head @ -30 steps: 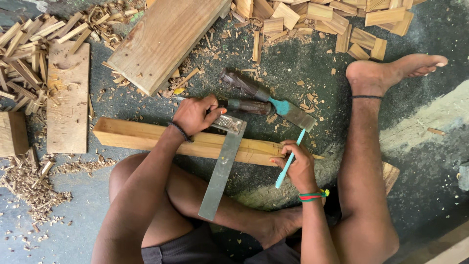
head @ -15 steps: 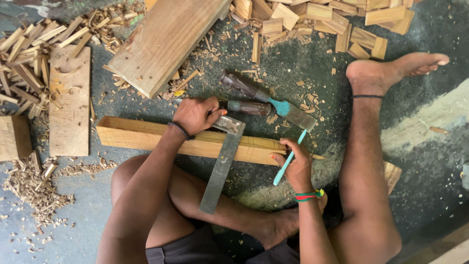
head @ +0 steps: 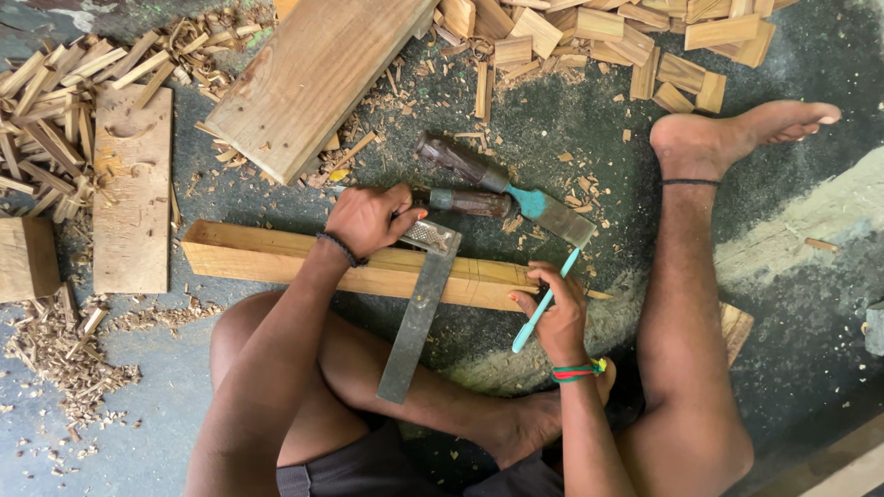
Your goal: The person sits on the floor and uses a try square and a pencil to mark lines on a wooden plank. They repeatedly position the square on the wood and draw lines along its edge to create measurement marks.
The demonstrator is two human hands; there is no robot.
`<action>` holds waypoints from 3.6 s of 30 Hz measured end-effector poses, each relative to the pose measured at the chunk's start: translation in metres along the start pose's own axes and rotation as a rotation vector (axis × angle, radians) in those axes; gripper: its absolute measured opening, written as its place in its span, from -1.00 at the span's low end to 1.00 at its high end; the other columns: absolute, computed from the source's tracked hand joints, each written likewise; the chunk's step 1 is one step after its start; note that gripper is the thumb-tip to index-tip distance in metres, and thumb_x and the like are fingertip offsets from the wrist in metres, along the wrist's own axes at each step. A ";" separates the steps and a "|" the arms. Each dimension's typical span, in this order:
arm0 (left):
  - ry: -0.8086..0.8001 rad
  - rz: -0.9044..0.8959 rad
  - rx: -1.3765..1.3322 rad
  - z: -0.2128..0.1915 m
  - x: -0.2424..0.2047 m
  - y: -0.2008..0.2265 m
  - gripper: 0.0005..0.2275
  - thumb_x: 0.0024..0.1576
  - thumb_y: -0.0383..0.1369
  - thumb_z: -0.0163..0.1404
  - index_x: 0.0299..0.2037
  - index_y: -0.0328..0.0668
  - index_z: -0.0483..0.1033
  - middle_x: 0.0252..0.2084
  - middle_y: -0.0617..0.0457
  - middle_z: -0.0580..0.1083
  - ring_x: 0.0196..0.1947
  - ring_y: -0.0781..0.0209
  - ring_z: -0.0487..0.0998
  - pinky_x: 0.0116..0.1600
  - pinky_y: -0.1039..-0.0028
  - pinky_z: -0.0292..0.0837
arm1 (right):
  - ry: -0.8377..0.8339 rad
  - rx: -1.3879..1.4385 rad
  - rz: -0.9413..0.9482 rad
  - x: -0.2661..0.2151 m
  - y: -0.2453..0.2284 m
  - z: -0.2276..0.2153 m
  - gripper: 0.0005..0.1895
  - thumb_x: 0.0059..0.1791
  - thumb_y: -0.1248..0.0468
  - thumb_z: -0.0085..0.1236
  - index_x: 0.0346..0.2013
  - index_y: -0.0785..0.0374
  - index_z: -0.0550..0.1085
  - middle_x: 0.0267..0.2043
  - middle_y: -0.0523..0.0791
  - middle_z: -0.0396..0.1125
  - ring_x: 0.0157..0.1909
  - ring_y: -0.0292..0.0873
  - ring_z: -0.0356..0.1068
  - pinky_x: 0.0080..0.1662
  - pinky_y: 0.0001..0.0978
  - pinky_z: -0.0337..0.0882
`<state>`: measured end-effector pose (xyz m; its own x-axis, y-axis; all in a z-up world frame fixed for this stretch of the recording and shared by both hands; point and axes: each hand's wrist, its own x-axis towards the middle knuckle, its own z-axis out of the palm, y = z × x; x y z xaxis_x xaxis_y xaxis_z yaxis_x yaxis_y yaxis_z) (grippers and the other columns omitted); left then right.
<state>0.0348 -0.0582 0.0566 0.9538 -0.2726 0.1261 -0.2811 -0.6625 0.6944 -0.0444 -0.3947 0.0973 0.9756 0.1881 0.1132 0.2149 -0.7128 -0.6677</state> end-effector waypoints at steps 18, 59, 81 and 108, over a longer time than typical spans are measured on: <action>-0.007 0.000 -0.009 0.003 -0.002 0.004 -0.68 0.17 -0.13 0.16 -0.43 -0.17 0.40 -0.55 -0.09 0.49 -0.53 -0.15 0.54 -0.40 0.12 0.40 | 0.001 0.119 0.025 -0.012 0.007 0.005 -0.54 -0.14 0.28 0.46 -0.23 0.29 0.29 0.12 0.07 0.42 0.05 0.09 0.47 0.01 -0.15 0.45; 0.194 0.005 -0.094 0.019 0.008 0.020 -0.73 0.16 -0.28 0.23 -0.43 -0.20 0.40 -0.50 -0.07 0.46 -0.50 -0.06 0.52 -0.38 0.19 0.40 | -0.183 -0.178 -0.007 0.031 0.017 -0.006 -0.19 -0.32 0.00 0.49 0.14 0.22 0.45 0.17 0.08 0.39 0.22 0.17 0.24 0.20 0.07 0.18; 0.212 0.039 -0.086 0.016 0.008 0.034 -0.73 0.14 -0.28 0.25 -0.46 -0.19 0.41 -0.56 -0.05 0.44 -0.53 -0.05 0.51 -0.42 0.20 0.39 | 0.075 -0.159 -0.114 -0.018 0.010 0.028 -0.37 -0.33 0.20 0.57 -0.11 0.21 0.38 0.09 0.04 0.37 0.02 0.20 0.38 -0.02 0.04 0.41; 0.101 -0.087 0.060 0.031 0.013 0.055 -0.80 0.13 -0.23 0.12 -0.17 -0.14 0.49 -0.30 -0.07 0.55 -0.28 -0.10 0.59 -0.25 0.14 0.49 | 0.047 0.101 0.067 0.021 0.021 0.026 -0.49 -0.12 0.35 0.41 0.11 0.31 0.49 0.02 0.06 0.47 -0.02 0.05 0.51 -0.05 -0.12 0.51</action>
<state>0.0286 -0.1198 0.0742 0.9799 -0.1423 0.1400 -0.1995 -0.7217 0.6628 -0.0205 -0.3878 0.0664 0.9891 0.1090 0.0986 0.1460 -0.6508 -0.7451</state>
